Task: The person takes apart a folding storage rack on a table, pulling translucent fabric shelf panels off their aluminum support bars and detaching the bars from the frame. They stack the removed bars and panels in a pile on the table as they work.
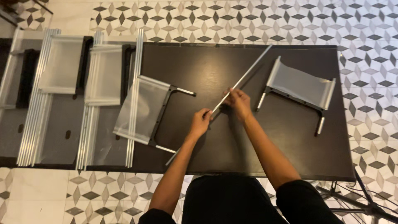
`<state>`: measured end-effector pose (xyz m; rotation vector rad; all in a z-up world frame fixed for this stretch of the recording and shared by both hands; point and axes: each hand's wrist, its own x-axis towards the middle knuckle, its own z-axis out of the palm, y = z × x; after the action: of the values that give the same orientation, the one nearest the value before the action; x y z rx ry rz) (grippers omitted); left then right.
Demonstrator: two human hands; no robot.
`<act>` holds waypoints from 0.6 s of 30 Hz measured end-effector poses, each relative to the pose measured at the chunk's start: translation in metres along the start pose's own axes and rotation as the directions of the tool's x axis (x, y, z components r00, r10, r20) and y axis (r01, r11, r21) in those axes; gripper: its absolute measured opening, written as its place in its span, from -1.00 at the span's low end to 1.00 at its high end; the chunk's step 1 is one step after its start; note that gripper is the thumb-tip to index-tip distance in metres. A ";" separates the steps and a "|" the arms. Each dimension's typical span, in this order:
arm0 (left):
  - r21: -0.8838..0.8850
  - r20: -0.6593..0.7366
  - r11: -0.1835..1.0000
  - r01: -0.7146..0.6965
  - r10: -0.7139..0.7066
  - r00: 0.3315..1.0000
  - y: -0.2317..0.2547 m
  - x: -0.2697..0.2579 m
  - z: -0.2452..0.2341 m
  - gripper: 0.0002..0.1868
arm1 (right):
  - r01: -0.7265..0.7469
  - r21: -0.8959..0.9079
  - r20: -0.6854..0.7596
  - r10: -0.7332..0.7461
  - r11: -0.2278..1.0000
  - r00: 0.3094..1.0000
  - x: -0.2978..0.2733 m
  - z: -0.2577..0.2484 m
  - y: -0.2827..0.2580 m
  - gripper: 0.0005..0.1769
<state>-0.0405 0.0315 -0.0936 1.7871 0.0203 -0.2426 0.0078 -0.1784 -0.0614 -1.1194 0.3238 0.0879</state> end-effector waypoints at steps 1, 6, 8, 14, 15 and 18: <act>-0.009 -0.016 0.999 -0.044 0.044 0.999 -0.003 0.001 0.000 -0.76 | -0.029 -0.068 0.014 0.030 0.997 0.999 -0.012 0.011 0.011 -0.69; -0.008 -0.046 0.991 -0.135 0.134 0.990 -0.001 -0.006 -0.006 -0.77 | -0.081 -0.098 0.047 0.086 0.992 0.995 -0.050 0.042 0.045 -0.66; -0.040 0.006 0.995 -0.089 0.090 0.996 0.005 -0.024 -0.013 -0.72 | -0.103 -0.120 0.030 0.107 0.987 0.994 -0.055 0.037 0.044 -0.68; 0.022 -0.027 1.000 -0.003 0.004 1.000 0.018 -0.082 -0.025 -0.69 | -0.034 -0.130 -0.115 0.019 0.991 0.993 -0.043 0.018 0.022 -0.72; 0.021 -0.052 1.000 -0.020 0.021 0.998 0.018 -0.090 -0.025 -0.70 | -0.029 -0.137 -0.095 0.016 0.990 0.995 -0.045 0.020 0.024 -0.72; -0.052 -0.144 0.998 -0.046 0.038 0.989 0.019 -0.107 -0.018 -0.72 | -0.038 -0.136 0.008 0.040 0.990 0.999 -0.057 0.031 0.037 -0.70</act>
<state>-0.1394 0.0572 -0.0533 1.7452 0.0901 -0.0828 -0.0485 -0.1291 -0.0640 -1.2471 0.3339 0.1524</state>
